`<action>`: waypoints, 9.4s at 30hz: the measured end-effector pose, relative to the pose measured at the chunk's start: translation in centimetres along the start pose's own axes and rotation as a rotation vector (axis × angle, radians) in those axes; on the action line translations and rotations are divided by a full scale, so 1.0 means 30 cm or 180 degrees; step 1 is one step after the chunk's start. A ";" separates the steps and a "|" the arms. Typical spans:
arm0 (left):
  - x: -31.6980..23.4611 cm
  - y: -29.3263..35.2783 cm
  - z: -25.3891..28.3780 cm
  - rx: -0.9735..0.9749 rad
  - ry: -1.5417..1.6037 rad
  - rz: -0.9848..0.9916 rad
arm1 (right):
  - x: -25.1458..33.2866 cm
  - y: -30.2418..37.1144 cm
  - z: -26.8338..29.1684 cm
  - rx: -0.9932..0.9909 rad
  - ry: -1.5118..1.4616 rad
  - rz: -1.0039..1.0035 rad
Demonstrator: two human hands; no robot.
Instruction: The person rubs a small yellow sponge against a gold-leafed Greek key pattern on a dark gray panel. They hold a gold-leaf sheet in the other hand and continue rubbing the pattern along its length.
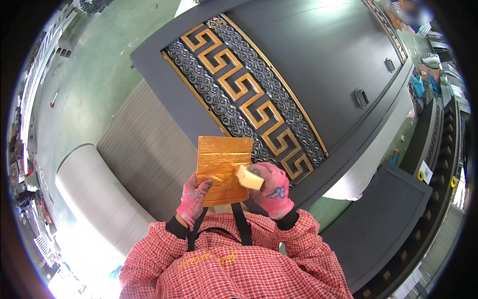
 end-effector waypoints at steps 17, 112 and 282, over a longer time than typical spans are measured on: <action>-0.020 -0.002 0.088 -0.0150 0.0154 -0.0065 | -0.454 -0.157 -0.121 -0.0551 0.0246 -0.1170; 0.010 -0.009 -0.005 -0.0183 -0.0006 -0.0008 | -0.553 -0.124 -0.004 -0.0612 0.0224 -0.0834; 0.669 0.865 -0.113 -0.1717 0.1797 -0.1555 | -0.467 0.156 0.169 0.0483 -0.0835 0.0734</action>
Point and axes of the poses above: each hand's wrist, its own y-axis away from the middle knuckle, its own z-axis out of the back of the hand, x = y × z, the point moved 7 cm from there along -y, towards the middle knuckle, and after that the axes turned 10 degrees about y, right-handed, at the moved point
